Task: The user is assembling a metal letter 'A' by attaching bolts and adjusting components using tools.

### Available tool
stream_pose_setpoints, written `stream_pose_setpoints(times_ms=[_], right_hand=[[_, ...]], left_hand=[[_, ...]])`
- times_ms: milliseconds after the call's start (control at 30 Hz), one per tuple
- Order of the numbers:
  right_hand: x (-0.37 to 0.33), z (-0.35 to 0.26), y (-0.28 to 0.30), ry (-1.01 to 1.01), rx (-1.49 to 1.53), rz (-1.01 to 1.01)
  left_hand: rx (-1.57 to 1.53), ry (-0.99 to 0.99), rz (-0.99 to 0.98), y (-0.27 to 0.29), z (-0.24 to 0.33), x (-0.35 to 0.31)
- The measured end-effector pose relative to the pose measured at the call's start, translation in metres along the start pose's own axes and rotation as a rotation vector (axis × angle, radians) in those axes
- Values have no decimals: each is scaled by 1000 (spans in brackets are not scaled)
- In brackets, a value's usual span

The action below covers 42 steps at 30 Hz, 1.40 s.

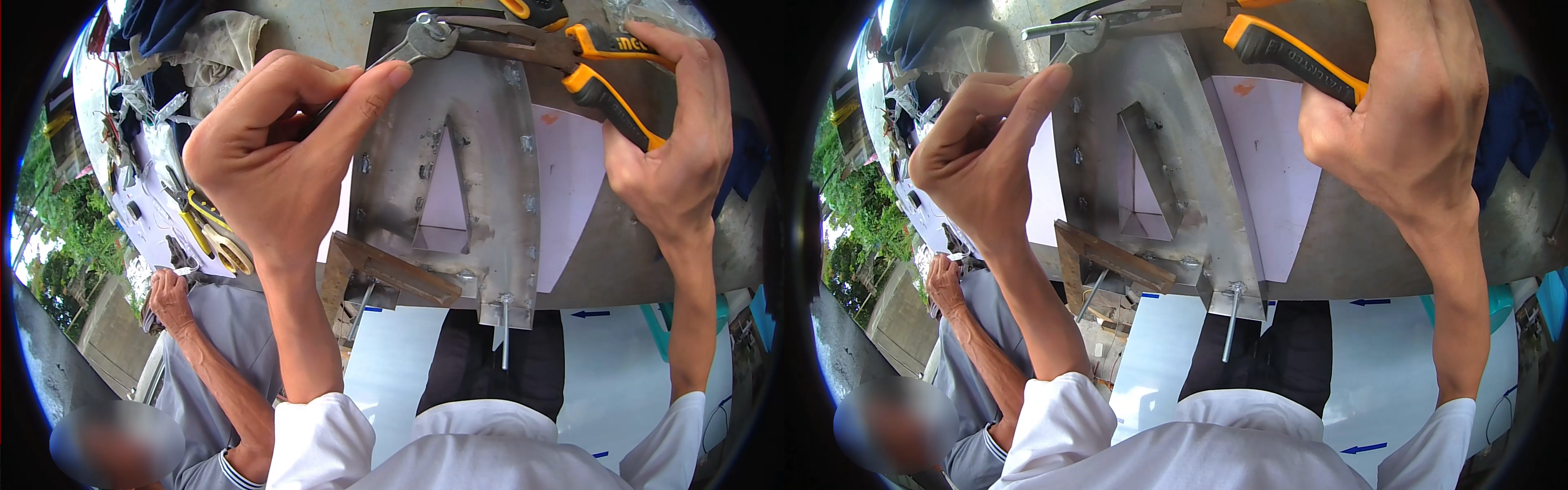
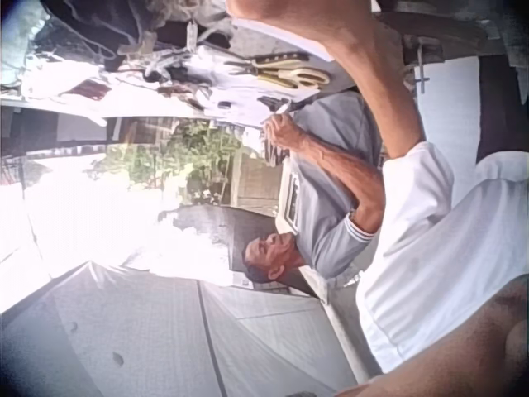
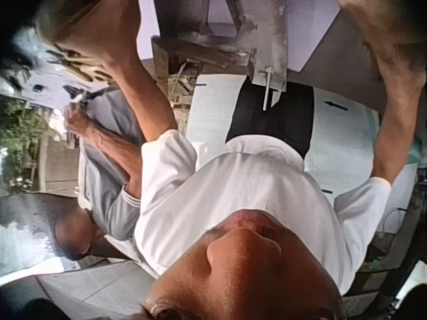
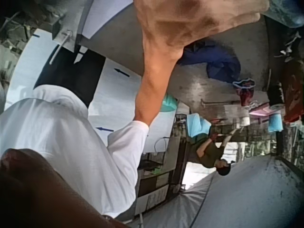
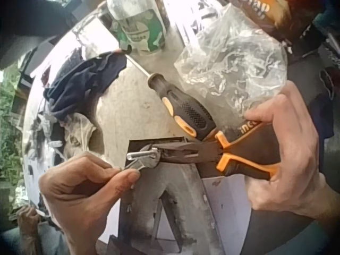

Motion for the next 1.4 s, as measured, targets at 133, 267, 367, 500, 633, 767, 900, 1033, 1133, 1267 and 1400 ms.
stream_pose_setpoints(times_ms=[133, 267, 367, 500, 633, 767, 900, 1033, 1133, 1267, 1400], right_hand=[[-8, 8, 4, 20, -8, 2], [-13, 12, 6, 9, -5, 7], [-9, 8, 4, 13, -4, 23], [-4, 4, 3, -9, 21, 27], [-3, 5, 3, 1, 14, -7], [-6, 7, 2, 28, -41, -46], [-8, 13, 2, 11, -35, -65], [-8, 15, 2, 23, 17, -73], [-9, 15, 2, 36, 17, -81], [-8, 15, 4, 52, -6, -80], [-10, 17, 4, 62, -32, -117]], left_hand=[[-62, -35, -46, -10, 3, 6], [-52, 23, -35, -21, 5, 1], [9, 4, 24, -10, 8, -3], [17, 22, 27, -3, 8, -9], [-33, 73, 53, -5, 4, -13], [-12, 199, 59, -2, 1, -18], [-38, 117, 49, -6, 1, -12], [-58, 68, 28, -7, -2, -8], [-109, 38, 16, -7, -4, -9], [-95, -10, 26, -6, -7, -10], [-93, -58, 23, -4, -10, -8]])
Point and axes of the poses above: each hand's wrist, its own x-axis towards the middle knuckle, its own y-axis out of the back of the hand, z = x × y, the point moved 5 cm from there along x, towards the middle knuckle, and after that the axes turned 9 degrees about -z, right-handed, at the moved point
